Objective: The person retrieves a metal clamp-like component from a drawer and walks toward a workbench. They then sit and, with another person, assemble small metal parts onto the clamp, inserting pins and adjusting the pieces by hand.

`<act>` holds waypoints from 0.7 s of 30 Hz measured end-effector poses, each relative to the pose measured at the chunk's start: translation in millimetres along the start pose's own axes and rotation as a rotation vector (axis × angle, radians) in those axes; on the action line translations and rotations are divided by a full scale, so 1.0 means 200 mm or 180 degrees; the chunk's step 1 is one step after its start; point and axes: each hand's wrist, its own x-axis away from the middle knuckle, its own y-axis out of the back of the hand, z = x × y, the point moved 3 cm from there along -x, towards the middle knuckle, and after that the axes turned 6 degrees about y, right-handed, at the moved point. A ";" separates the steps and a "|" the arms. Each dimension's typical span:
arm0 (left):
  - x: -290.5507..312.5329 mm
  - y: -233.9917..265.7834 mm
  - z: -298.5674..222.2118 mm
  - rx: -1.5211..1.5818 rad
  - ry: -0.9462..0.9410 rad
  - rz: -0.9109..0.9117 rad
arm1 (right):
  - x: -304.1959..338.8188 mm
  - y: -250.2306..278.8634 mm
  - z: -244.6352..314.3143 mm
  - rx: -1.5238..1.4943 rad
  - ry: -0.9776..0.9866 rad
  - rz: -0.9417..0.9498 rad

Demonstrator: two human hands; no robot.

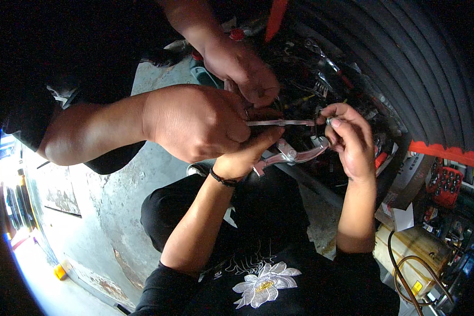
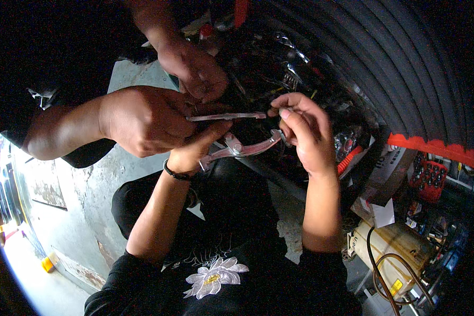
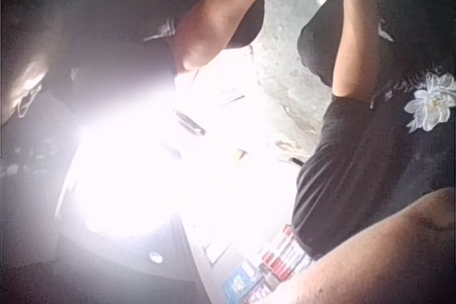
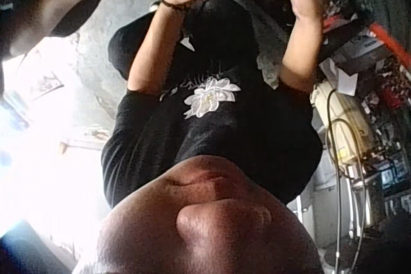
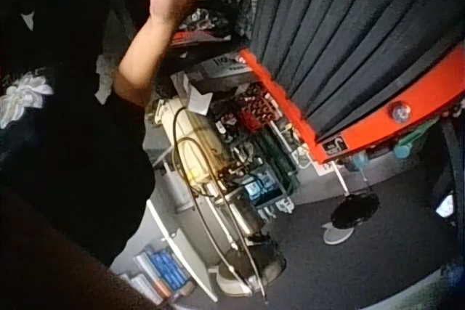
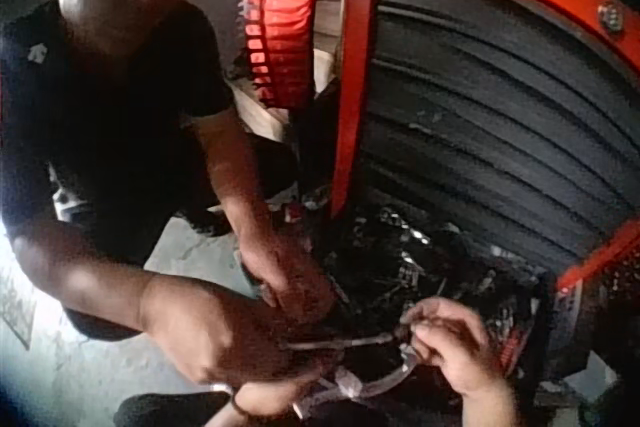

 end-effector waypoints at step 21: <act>0.02 0.05 0.06 0.1363 0.0748 0.0359 | -0.06 -0.04 0.01 -0.0133 0.0029 0.0016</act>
